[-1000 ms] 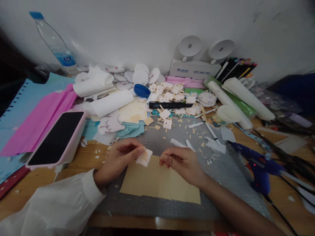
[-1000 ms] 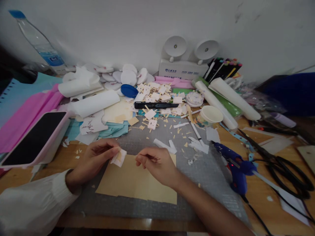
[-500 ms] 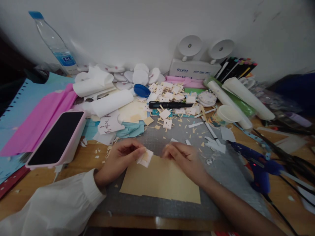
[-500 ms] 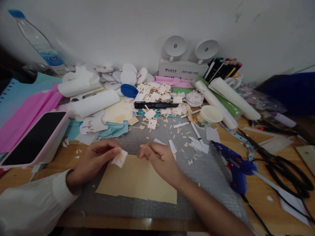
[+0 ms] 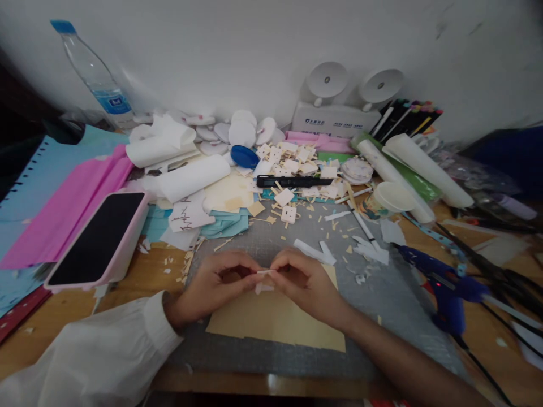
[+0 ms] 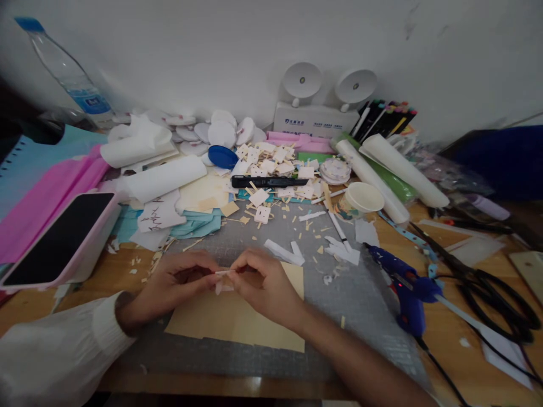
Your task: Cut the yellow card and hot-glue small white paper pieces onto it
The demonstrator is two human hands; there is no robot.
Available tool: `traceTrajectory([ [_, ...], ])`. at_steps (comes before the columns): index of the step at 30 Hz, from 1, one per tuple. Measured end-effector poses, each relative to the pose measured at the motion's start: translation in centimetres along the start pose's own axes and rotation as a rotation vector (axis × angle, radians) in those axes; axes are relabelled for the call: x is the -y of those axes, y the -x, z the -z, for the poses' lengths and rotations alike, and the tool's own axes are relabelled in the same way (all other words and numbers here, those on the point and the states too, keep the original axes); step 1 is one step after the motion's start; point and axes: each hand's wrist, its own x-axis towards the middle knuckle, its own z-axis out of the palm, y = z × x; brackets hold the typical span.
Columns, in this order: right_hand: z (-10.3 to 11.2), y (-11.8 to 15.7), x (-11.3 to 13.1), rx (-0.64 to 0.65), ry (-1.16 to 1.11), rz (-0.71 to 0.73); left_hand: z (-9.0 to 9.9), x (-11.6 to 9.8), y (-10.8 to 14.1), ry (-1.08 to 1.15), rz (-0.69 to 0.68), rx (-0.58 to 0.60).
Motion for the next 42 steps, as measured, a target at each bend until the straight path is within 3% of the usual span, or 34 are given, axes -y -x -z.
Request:
traceTrajectory([
  [4,-0.3,0.1,0.0,-0.007,0.001,0.006,0.0,0.0,0.0,-0.039,-0.061,0.005],
  [12,0.1,0.0,0.6,0.073,-0.146,-0.073,0.1,0.0,0.1,-0.007,-0.023,0.010],
  [22,0.3,-0.3,0.8,-0.119,-0.113,-0.113,0.3,-0.2,0.2,0.011,-0.039,0.039],
  [32,0.8,0.2,1.2,-0.156,-0.061,-0.248,0.4,-0.1,0.2,0.034,-0.039,0.009],
  [37,0.1,0.1,1.1,-0.044,-0.034,-0.032,0.3,-0.1,0.2,0.018,-0.063,0.015],
  [42,-0.4,0.3,0.8,-0.021,-0.010,0.033,0.1,-0.2,0.2,-0.015,-0.079,0.016],
])
